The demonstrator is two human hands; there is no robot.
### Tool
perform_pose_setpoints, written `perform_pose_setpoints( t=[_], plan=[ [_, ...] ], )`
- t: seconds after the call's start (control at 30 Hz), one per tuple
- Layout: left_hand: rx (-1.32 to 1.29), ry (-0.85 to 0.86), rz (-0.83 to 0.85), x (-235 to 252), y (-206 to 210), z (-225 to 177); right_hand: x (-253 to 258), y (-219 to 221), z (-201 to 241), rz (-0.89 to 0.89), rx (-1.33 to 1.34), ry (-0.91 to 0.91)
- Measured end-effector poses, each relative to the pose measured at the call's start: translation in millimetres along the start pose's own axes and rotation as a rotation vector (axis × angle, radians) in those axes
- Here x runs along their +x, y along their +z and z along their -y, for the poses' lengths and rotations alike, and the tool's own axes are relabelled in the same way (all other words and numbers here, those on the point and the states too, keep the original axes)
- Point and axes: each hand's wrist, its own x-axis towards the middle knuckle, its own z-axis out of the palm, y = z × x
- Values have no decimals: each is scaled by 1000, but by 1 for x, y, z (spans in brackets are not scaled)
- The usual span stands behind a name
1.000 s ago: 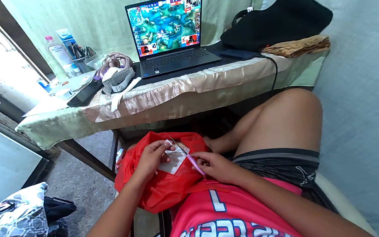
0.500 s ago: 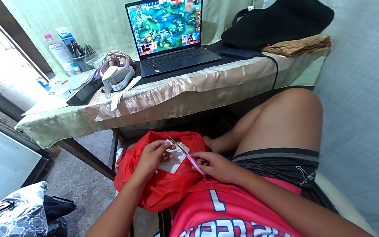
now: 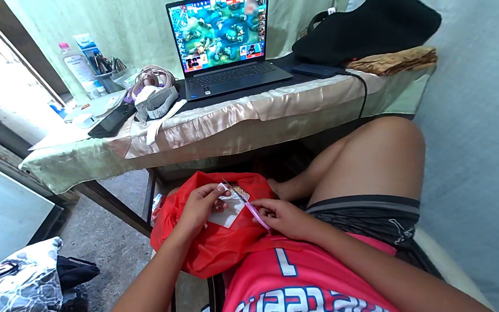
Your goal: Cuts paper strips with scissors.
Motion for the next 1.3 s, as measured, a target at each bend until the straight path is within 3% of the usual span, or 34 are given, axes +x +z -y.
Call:
perform_pose_setpoints(
  t=[1.3],
  plan=[
    [4, 16, 3, 1, -2, 3, 0, 1, -3, 21, 3, 19]
  ],
)
